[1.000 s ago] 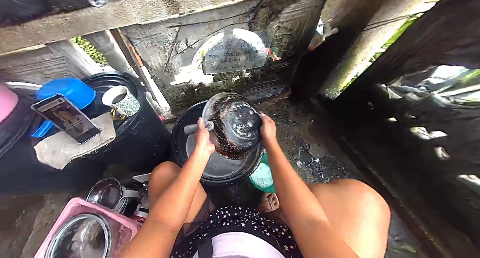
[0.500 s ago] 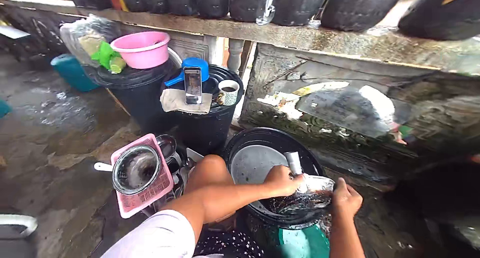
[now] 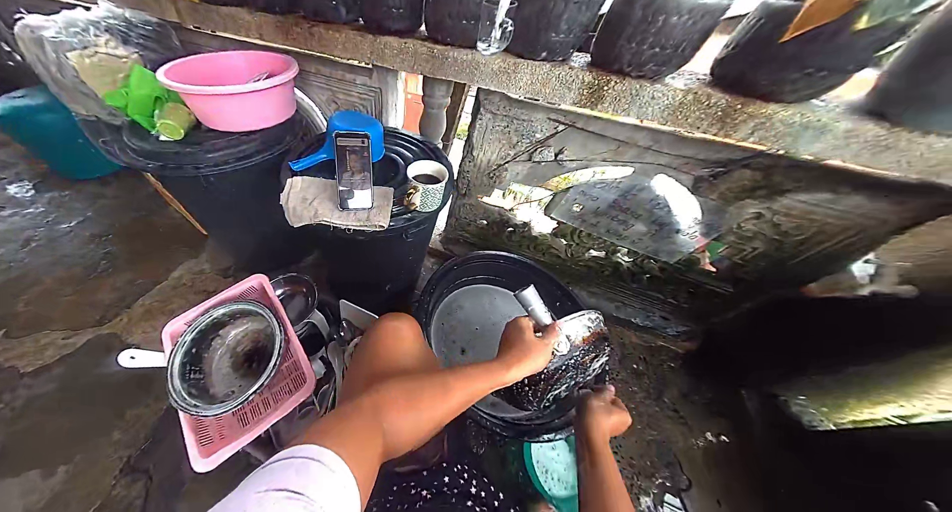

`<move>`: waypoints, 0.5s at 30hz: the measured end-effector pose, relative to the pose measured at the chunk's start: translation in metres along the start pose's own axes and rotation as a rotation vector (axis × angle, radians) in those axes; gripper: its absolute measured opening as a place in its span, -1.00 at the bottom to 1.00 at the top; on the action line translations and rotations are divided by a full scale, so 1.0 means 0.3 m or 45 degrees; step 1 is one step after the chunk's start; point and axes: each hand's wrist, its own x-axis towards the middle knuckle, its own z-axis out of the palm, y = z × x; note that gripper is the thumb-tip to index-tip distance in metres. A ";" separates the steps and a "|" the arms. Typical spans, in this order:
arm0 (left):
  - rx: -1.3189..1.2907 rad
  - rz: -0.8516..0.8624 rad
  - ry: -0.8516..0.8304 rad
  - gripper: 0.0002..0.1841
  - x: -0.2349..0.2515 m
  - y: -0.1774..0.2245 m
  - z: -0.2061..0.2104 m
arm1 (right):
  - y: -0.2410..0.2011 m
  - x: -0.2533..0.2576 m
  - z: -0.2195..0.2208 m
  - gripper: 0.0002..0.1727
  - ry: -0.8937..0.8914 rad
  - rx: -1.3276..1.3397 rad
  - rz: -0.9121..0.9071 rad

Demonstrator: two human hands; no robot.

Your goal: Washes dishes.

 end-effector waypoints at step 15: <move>0.481 0.351 -0.318 -0.67 0.008 0.017 -0.015 | -0.613 -0.137 0.001 -0.30 -0.249 -0.033 -0.738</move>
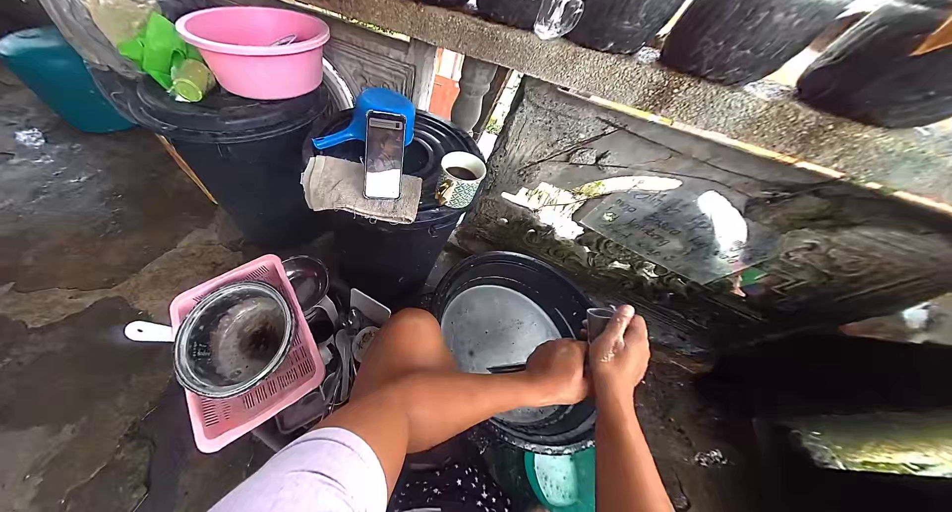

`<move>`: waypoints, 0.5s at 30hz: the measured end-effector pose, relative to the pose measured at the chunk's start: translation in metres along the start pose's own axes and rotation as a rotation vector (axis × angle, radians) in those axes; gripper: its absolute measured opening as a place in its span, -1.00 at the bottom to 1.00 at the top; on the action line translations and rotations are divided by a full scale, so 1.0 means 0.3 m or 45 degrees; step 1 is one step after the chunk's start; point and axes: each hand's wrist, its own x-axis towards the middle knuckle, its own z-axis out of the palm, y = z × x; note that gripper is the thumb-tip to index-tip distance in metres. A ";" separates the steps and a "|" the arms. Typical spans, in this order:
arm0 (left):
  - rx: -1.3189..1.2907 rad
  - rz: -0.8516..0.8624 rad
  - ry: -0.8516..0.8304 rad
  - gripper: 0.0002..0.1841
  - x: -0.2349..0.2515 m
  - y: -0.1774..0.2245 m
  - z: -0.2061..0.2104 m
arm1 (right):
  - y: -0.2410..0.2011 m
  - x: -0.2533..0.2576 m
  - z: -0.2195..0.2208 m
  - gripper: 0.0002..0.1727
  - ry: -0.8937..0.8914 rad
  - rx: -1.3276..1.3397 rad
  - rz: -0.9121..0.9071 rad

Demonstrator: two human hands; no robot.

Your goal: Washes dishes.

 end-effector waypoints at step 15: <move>0.206 0.462 0.104 -0.48 0.073 -0.117 -0.080 | -0.043 0.036 -0.069 -0.43 -0.251 1.271 0.293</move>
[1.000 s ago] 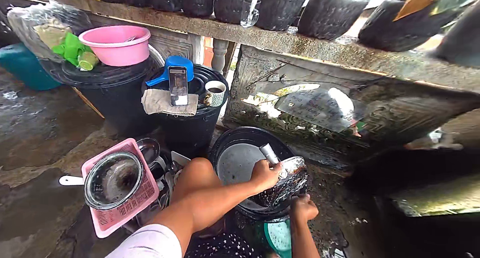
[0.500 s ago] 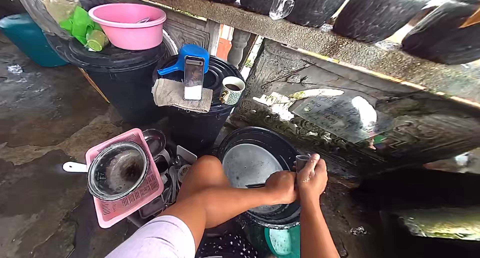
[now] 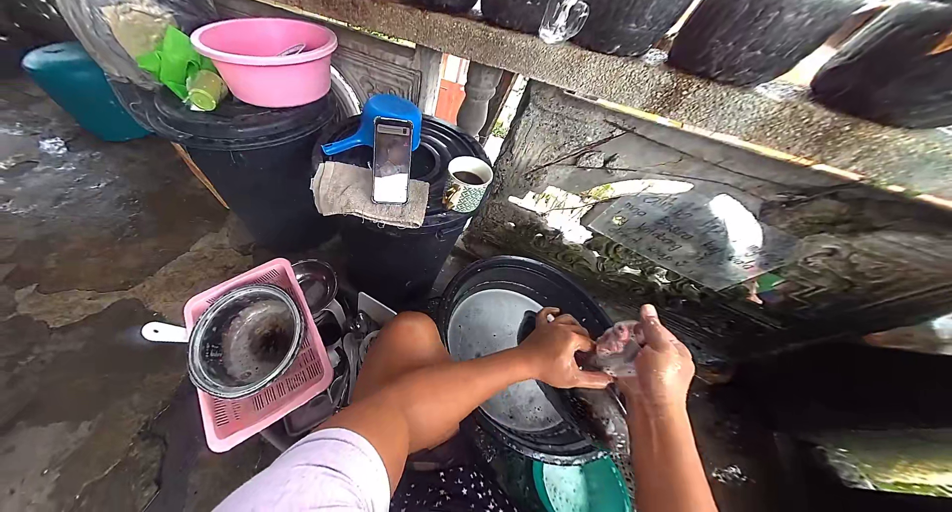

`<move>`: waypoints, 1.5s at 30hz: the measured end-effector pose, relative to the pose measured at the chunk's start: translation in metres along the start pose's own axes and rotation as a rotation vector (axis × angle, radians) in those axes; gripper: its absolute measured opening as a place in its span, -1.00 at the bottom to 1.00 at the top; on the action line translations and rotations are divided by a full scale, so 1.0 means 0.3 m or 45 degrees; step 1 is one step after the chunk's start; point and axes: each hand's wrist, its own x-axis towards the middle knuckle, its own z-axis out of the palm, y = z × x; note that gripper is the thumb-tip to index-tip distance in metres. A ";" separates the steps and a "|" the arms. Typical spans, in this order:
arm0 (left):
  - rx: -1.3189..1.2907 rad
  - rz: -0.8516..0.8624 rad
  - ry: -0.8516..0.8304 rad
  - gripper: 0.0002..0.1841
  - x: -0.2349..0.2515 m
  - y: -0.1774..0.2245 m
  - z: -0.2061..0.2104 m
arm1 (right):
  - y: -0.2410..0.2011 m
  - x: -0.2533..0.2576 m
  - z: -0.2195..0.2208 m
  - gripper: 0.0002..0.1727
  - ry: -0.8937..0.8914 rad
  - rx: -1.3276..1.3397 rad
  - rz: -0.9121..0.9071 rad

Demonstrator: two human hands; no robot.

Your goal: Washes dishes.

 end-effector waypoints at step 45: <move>-0.674 -0.725 0.645 -0.53 0.015 -0.033 -0.065 | 0.365 -0.270 -0.149 -0.52 -0.790 -1.133 -0.108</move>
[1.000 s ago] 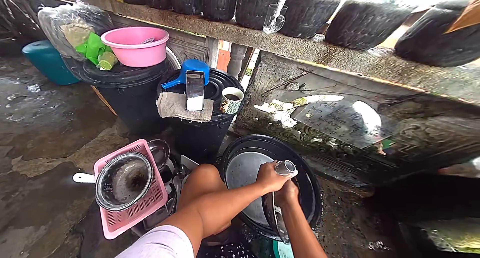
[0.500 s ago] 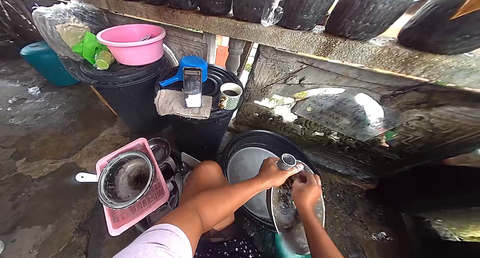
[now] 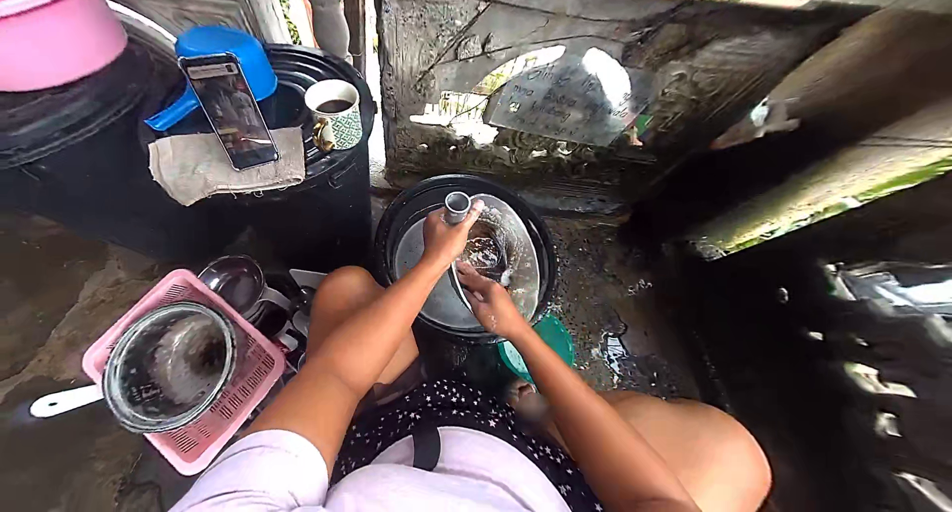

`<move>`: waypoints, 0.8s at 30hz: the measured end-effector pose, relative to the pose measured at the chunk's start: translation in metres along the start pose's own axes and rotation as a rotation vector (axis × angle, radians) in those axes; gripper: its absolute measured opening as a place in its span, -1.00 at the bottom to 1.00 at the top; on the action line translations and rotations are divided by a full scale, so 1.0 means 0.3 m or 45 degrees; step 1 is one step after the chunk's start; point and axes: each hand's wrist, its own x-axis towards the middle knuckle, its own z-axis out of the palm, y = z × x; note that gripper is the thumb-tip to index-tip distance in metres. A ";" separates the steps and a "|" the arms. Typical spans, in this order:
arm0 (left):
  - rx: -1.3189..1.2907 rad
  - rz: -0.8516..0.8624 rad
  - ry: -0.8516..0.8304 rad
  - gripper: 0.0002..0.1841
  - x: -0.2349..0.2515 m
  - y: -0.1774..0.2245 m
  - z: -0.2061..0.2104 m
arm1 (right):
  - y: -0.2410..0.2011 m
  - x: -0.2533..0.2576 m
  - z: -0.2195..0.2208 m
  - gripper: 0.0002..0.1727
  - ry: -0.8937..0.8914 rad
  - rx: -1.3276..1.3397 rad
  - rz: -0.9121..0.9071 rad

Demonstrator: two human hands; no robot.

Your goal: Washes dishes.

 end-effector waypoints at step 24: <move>-0.548 -0.796 0.229 -0.11 -0.136 0.254 -0.103 | -0.145 -0.317 -0.341 -0.76 1.247 0.583 -0.335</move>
